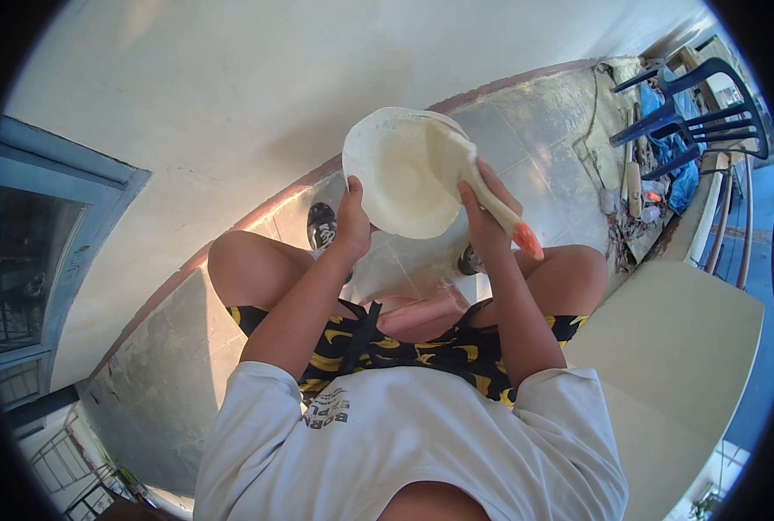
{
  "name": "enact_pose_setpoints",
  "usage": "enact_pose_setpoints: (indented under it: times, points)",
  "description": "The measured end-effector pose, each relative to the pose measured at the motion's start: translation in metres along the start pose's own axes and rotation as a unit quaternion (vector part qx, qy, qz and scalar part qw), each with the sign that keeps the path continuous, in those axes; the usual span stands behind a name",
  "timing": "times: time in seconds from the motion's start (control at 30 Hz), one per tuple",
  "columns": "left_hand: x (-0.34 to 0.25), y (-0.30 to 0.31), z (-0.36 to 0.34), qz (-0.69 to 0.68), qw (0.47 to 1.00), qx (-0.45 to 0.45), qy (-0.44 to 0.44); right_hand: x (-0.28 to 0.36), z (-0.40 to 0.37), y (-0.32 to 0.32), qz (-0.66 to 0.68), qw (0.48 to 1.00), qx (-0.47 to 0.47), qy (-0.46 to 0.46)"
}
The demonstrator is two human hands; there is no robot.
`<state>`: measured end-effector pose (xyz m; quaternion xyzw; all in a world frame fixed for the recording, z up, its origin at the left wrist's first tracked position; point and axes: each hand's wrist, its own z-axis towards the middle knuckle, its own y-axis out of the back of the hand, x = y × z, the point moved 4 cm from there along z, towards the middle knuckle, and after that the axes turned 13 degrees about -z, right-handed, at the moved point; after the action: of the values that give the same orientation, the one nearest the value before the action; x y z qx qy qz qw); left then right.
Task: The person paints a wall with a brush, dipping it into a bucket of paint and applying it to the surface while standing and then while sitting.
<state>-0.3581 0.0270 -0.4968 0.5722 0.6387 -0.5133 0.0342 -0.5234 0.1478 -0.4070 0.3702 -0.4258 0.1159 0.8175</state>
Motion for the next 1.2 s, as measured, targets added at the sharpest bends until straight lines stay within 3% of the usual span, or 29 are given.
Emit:
enact_pose_setpoints:
  times: [0.03,0.07,0.13,0.2,0.27,0.4,0.5,0.57,0.6,0.67,0.7,0.77,0.8,0.9,1.03,1.2]
  points:
    - [0.004,0.003,-0.002,-0.004,1.0,0.001,0.004,-0.003,0.0,-0.01,0.051,0.995,0.067,-0.055]
    - [0.006,0.005,-0.004,-0.003,1.0,0.005,0.005,-0.004,-0.006,-0.014,0.049,0.995,0.063,-0.056]
    - [0.002,0.005,-0.006,-0.024,0.999,0.001,-0.023,-0.011,-0.01,-0.019,0.103,0.994,-0.026,-0.021]
    - [0.002,0.013,0.0,-0.02,1.0,-0.006,-0.012,-0.013,-0.014,-0.02,0.052,0.998,-0.03,0.022]
    - [0.007,0.022,-0.005,-0.007,1.0,-0.007,0.005,-0.017,-0.016,-0.03,0.059,0.992,0.089,-0.068]
    - [0.007,0.027,-0.011,-0.023,0.999,-0.03,0.006,-0.013,-0.021,-0.033,0.131,0.982,0.046,-0.131]
    - [0.003,0.028,-0.007,-0.016,0.999,-0.03,0.007,-0.008,-0.014,-0.029,0.105,0.992,-0.014,-0.074]
    - [0.007,0.032,-0.008,-0.009,0.999,-0.03,0.011,-0.019,-0.014,-0.038,0.054,0.994,0.07,-0.062]
    - [0.006,0.032,-0.006,-0.013,0.999,-0.03,0.003,-0.018,-0.011,-0.038,0.054,0.995,0.066,-0.061]
    - [0.006,0.032,0.0,-0.02,0.999,-0.031,-0.006,-0.029,-0.007,-0.036,0.183,0.963,0.026,-0.198]
    - [0.007,0.033,0.003,-0.039,0.999,-0.034,-0.019,-0.03,-0.003,-0.036,0.184,0.962,0.025,-0.2]
    - [0.012,0.041,0.006,-0.048,0.998,-0.041,-0.023,-0.043,0.002,-0.042,0.424,0.853,-0.026,-0.304]
    - [0.014,0.043,0.011,-0.065,0.997,-0.028,-0.041,-0.05,0.008,-0.044,0.427,0.85,-0.03,-0.307]
    - [0.019,0.055,0.012,-0.092,0.994,-0.02,-0.057,-0.085,0.033,-0.045,0.529,0.776,-0.132,-0.318]
    - [0.021,0.066,-0.003,-0.101,0.993,-0.035,-0.042,-0.137,0.073,-0.057,0.538,0.766,-0.176,-0.304]
    - [0.031,0.085,-0.01,-0.063,0.994,-0.091,-0.024,-0.206,0.094,-0.129,0.488,0.776,-0.213,-0.338]
